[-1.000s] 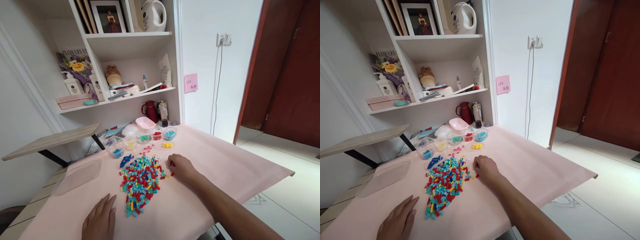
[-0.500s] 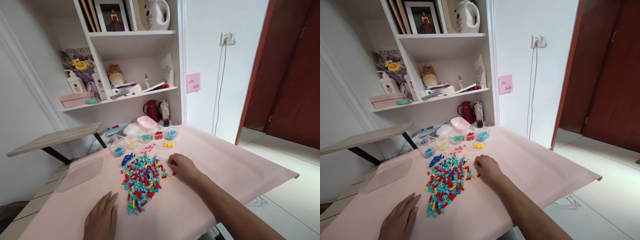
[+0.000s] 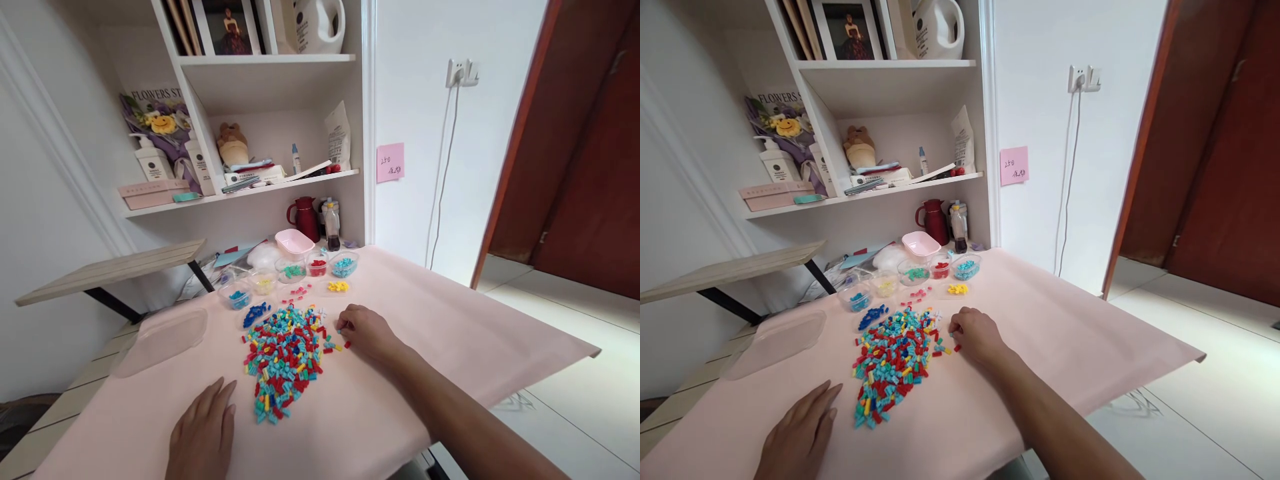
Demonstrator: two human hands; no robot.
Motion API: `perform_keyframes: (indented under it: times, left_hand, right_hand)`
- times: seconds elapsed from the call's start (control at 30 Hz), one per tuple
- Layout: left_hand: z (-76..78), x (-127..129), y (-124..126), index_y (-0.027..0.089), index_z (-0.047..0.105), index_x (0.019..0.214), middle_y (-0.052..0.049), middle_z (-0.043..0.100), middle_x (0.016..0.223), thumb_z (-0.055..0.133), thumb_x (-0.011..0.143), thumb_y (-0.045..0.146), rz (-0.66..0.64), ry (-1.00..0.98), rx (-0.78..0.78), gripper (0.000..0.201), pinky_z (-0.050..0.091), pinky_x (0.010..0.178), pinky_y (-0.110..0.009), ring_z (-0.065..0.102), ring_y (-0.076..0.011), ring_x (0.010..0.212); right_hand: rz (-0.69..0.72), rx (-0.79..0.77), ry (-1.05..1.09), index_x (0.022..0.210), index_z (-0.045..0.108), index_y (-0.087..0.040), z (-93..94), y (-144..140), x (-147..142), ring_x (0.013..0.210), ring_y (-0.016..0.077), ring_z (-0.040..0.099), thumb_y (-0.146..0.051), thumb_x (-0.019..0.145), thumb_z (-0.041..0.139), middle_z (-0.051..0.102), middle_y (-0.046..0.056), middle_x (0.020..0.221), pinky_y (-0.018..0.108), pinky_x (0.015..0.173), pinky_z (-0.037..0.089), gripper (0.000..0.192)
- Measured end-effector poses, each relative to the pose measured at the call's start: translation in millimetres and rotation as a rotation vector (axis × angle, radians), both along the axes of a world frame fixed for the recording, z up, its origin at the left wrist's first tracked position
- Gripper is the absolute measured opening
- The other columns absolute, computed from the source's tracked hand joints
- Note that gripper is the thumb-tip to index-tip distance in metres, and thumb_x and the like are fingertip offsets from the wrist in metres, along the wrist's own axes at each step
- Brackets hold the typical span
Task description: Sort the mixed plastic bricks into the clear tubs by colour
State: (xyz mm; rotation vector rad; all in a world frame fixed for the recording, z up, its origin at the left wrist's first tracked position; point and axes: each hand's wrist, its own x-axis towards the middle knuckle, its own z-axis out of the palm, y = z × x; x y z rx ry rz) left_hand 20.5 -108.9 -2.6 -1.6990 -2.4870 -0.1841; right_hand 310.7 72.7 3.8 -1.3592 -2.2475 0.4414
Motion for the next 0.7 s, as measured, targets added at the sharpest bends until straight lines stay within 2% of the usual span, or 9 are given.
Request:
perform_keyframes:
  times: [0.37, 0.7]
  left_hand:
    - [0.1, 1.3, -2.0, 0.026, 0.055, 0.126, -0.002, 0.048, 0.139, 0.026, 0.09, 0.027, -0.018, -0.003, 0.035, 0.047, 0.033, 0.103, -0.041, 0.041, -0.0194, 0.127]
    - [-3.2, -1.1, -1.8, 0.027, 0.056, 0.126, -0.003, 0.048, 0.138, 0.028, 0.089, 0.028, -0.035, -0.024, 0.059, 0.046, 0.033, 0.103, -0.042, 0.041, -0.0203, 0.127]
  right_hand:
    - [-0.011, -0.051, 0.016, 0.082, 0.064, -0.023, 3.8, -3.1, 0.8, 0.083, 0.014, 0.054, -0.011, 0.072, 0.052, 0.064, 0.001, 0.093, 0.022, 0.063, 0.031, 0.02]
    - [-0.088, -0.076, 0.08, 0.079, 0.059, -0.023, 10.4, -8.8, -2.4, 0.069, 0.0128, 0.052, -0.014, 0.072, 0.052, 0.065, -0.001, 0.081, 0.022, 0.056, 0.028, 0.014]
